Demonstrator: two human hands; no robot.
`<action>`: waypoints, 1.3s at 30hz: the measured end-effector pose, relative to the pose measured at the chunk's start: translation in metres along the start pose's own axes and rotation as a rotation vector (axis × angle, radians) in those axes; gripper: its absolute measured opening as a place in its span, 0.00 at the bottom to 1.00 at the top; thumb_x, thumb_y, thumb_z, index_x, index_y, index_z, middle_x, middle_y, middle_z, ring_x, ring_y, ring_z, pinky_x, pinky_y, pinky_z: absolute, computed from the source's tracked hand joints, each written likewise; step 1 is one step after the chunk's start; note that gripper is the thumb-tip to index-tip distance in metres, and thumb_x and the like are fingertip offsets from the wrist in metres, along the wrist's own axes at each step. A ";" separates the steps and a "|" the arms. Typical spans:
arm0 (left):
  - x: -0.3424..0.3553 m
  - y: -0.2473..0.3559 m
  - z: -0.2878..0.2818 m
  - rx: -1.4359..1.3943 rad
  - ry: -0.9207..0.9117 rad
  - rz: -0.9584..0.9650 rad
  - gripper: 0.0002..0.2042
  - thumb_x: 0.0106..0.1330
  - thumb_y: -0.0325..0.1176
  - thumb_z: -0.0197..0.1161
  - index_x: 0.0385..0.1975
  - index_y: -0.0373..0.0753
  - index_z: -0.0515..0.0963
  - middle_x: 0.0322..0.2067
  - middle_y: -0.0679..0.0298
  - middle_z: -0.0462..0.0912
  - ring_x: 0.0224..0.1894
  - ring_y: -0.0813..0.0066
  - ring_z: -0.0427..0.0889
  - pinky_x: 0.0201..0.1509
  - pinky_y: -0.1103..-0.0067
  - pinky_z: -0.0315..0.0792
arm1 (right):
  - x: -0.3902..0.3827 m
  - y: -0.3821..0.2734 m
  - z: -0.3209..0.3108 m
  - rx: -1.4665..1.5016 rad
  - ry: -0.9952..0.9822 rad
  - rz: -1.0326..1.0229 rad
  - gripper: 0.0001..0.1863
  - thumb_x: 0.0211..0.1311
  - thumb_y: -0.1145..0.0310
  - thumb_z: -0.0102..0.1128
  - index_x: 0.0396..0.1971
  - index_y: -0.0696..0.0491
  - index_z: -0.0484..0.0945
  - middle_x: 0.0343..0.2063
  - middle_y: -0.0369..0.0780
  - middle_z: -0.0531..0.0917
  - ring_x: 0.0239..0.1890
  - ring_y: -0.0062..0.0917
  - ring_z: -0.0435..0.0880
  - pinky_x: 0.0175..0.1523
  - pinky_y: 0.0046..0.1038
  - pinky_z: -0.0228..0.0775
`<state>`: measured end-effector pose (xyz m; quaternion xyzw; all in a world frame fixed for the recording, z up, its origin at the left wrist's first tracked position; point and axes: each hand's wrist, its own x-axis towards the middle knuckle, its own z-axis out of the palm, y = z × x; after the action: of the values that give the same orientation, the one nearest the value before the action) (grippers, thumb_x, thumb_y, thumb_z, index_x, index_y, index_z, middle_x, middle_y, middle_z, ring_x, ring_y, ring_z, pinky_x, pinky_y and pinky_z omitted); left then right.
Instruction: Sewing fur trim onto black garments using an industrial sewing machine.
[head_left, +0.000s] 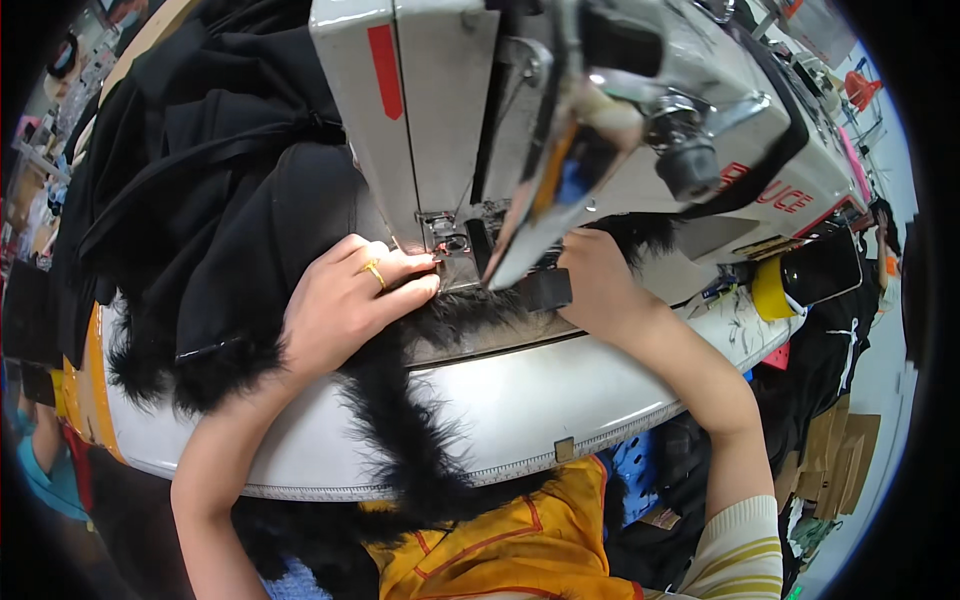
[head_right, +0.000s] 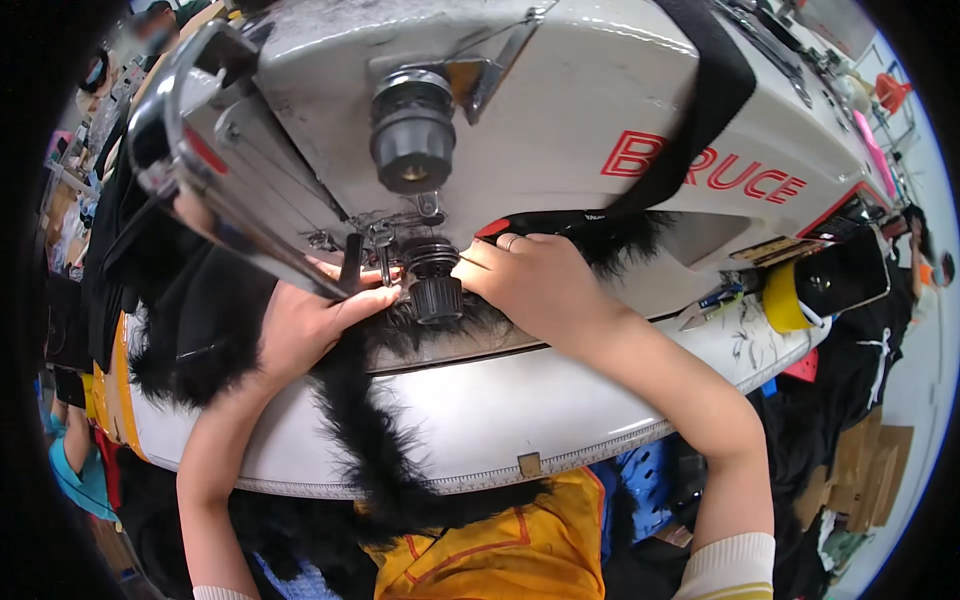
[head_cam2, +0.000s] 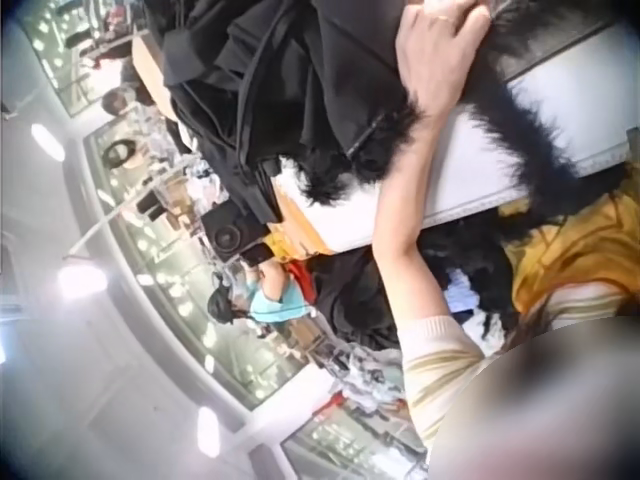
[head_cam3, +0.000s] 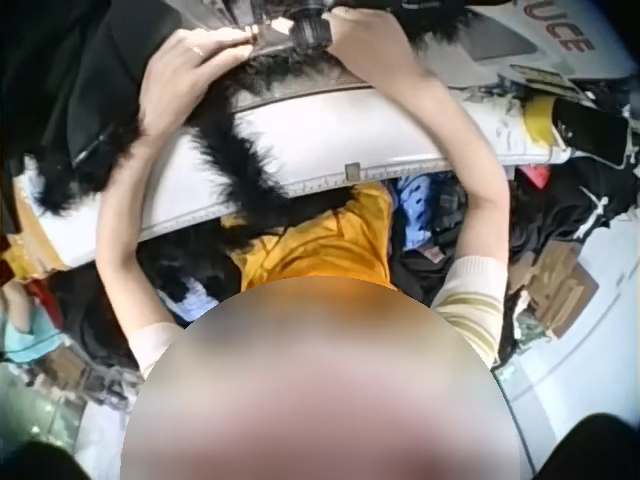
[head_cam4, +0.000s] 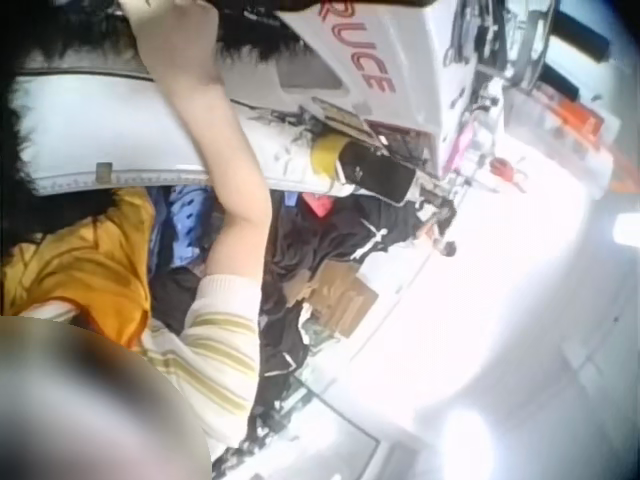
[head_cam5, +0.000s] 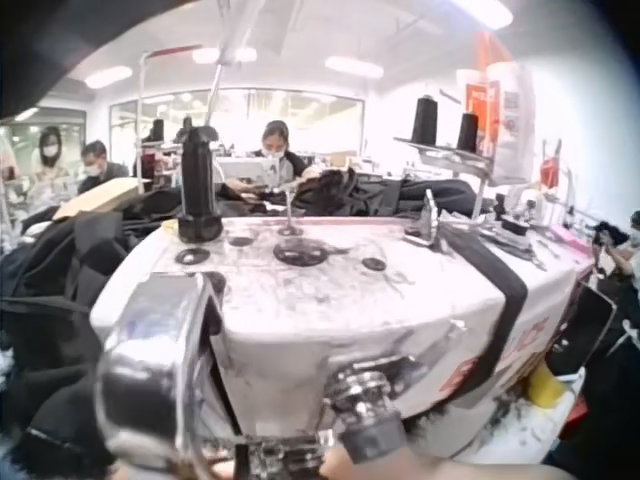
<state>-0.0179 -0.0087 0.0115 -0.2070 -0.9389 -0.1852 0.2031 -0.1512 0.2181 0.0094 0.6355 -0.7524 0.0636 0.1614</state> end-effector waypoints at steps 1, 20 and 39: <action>0.000 -0.001 0.000 -0.018 0.042 0.021 0.14 0.49 0.28 0.57 0.38 0.42 0.77 0.37 0.68 0.78 0.36 0.73 0.76 0.42 0.79 0.68 | 0.001 0.002 0.002 0.118 0.076 0.021 0.07 0.49 0.68 0.55 0.31 0.46 0.77 0.32 0.30 0.78 0.30 0.19 0.80 0.35 0.21 0.72; 0.000 0.002 -0.001 0.402 0.035 0.134 0.18 0.45 0.28 0.59 0.39 0.39 0.80 0.32 0.70 0.81 0.38 0.75 0.73 0.43 0.79 0.68 | 0.002 0.006 0.012 0.179 0.194 0.086 0.05 0.40 0.70 0.55 0.20 0.45 0.78 0.21 0.31 0.74 0.31 0.23 0.77 0.36 0.25 0.70; -0.017 0.017 -0.015 0.314 -0.143 0.115 0.17 0.56 0.29 0.52 0.46 0.47 0.77 0.47 0.70 0.79 0.50 0.76 0.77 0.56 0.79 0.67 | -0.017 0.001 -0.033 -0.170 -0.168 -0.194 0.25 0.50 0.72 0.53 0.53 0.47 0.72 0.54 0.33 0.74 0.48 0.26 0.73 0.53 0.29 0.68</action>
<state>0.0086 -0.0060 0.0213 -0.2384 -0.9550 -0.0090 0.1759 -0.1449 0.2442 0.0352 0.6925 -0.7008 -0.0695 0.1566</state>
